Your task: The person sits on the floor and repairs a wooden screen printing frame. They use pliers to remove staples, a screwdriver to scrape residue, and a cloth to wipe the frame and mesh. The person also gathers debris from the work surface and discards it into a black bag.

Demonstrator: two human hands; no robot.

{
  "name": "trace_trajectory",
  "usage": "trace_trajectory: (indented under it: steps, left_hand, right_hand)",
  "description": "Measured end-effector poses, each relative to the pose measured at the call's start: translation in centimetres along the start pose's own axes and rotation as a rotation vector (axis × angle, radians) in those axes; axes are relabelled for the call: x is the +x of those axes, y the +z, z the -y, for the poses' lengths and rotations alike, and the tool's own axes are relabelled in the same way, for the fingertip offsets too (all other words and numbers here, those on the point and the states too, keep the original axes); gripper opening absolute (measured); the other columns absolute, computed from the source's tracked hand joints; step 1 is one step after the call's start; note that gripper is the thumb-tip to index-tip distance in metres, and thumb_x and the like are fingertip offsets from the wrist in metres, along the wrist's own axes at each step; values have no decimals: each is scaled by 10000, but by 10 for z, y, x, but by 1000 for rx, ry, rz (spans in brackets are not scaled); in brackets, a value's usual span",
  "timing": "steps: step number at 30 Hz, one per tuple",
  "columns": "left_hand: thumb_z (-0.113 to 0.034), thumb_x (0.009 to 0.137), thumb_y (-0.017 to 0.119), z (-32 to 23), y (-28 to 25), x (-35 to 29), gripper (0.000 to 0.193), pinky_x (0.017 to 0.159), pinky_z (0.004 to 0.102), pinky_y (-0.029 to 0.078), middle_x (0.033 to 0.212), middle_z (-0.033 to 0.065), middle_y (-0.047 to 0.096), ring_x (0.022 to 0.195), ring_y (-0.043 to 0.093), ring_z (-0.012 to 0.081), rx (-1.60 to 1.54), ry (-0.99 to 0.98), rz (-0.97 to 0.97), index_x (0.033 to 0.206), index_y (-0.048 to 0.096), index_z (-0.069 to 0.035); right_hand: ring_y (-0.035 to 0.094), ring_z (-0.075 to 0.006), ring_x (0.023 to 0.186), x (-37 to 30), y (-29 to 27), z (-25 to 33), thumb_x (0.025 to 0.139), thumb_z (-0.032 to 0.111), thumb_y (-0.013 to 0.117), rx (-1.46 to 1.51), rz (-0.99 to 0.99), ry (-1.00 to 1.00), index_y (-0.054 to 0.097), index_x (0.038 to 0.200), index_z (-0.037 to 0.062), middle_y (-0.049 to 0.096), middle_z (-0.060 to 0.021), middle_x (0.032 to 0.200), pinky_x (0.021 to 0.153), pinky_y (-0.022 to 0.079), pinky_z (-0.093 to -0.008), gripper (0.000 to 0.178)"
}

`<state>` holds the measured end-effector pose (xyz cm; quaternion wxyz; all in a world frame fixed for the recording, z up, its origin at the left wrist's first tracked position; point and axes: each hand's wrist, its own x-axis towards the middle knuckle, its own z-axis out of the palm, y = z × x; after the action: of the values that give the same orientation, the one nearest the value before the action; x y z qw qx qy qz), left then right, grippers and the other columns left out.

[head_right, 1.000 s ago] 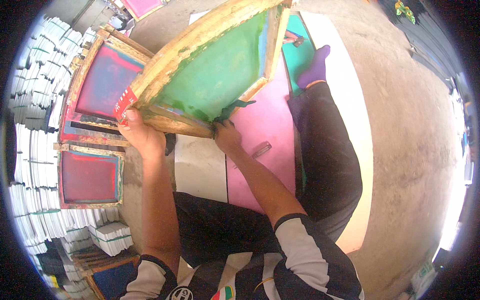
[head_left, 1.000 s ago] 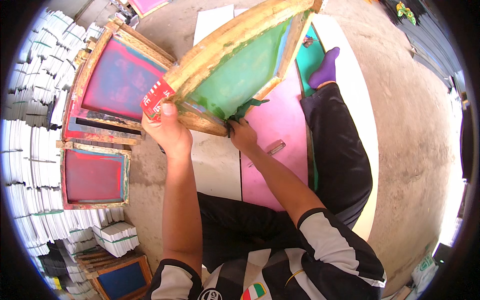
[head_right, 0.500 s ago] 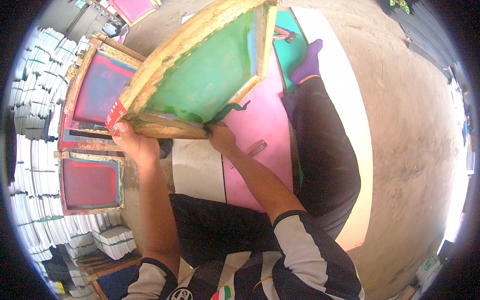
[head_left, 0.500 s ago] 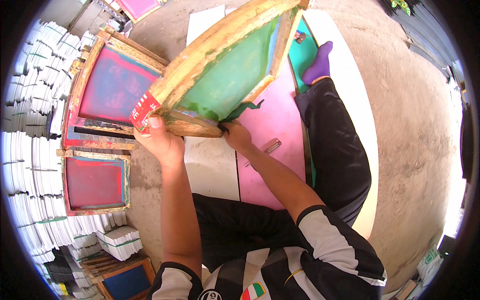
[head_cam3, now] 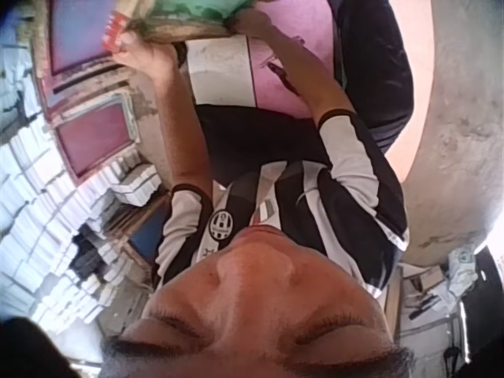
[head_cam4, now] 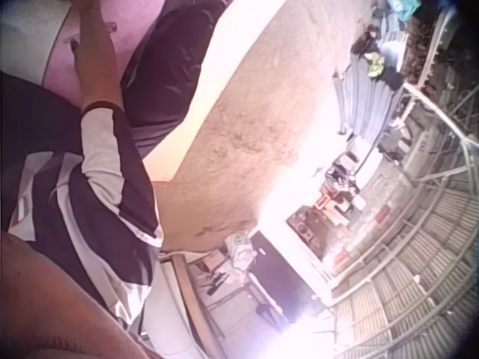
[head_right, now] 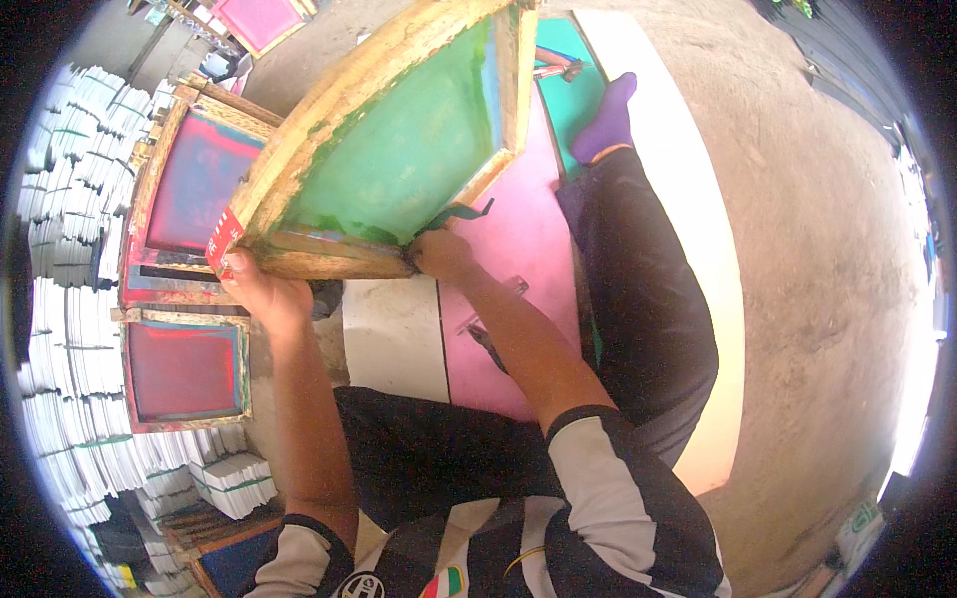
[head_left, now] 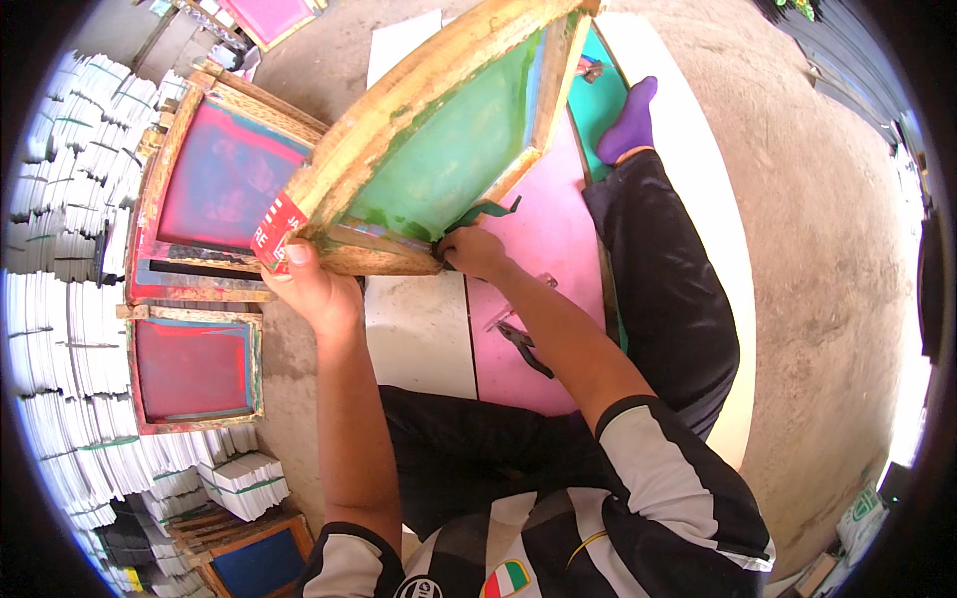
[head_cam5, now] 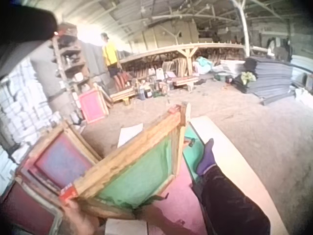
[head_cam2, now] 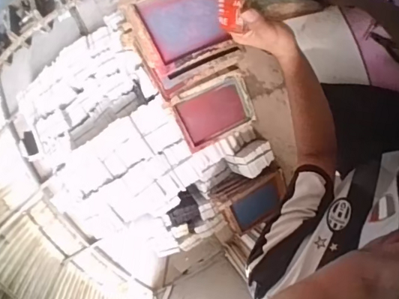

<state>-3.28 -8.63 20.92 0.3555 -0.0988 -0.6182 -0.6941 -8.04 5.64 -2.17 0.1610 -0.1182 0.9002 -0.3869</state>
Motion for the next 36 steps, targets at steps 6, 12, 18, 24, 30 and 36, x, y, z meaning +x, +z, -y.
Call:
trace_trajectory:
  steps: [6, 12, 18, 24, 30, 36]
  left_hand:
    - [-550, 857, 760, 1, 1, -1, 732, 981, 381, 469, 1221, 99, 624, 1112, 599, 206, -10, -7, -1, 1262, 571, 31]
    - [-571, 909, 681, 1, -3, 3, 724, 1036, 443, 454, 1296, 115, 589, 1204, 577, 260, 50, 23, 74, 1333, 531, -2]
    - [-589, 919, 656, 4, -4, 4, 737, 1043, 450, 454, 1303, 121, 583, 1206, 579, 265, 48, 14, 58, 1358, 515, -13]
    - [-606, 911, 653, 5, -13, 3, 760, 1035, 448, 463, 1306, 120, 580, 1201, 584, 265, 56, -15, 81, 1372, 507, -20]
    - [-618, 910, 645, 6, -4, 5, 772, 1015, 438, 473, 1299, 132, 584, 1201, 583, 266, 89, 20, 31, 1359, 523, -2]
    - [-445, 961, 672, 15, -10, 27, 563, 978, 381, 478, 1191, 112, 657, 1097, 622, 212, -87, 12, 66, 1249, 602, 33]
  right_hand:
    - [706, -311, 961, -13, 27, -3, 882, 191, 582, 111, -239, -20, 764, 1157, 248, 750, -97, 1029, 887, 560, -435, 335]
    - [684, -319, 1017, 1, 11, 1, 888, 178, 553, -80, -5, 26, 771, 1129, 244, 742, -93, 1045, 913, 552, -433, 331]
    - [707, -337, 961, 0, 19, -12, 837, 173, 567, 116, -219, -131, 782, 1057, 199, 752, -96, 991, 867, 566, -464, 309]
    - [724, -361, 925, -5, -1, 0, 845, 159, 581, -131, 13, 109, 780, 1050, 187, 742, -176, 947, 826, 578, -489, 287]
    - [657, -368, 1088, -31, -43, -30, 864, 181, 622, -272, -264, 166, 754, 1105, 170, 644, -221, 1210, 861, 562, -485, 275]
    - [608, -332, 1107, -81, -59, -36, 799, 237, 748, -611, -105, -321, 702, 1093, 139, 597, -144, 1195, 891, 516, -469, 313]
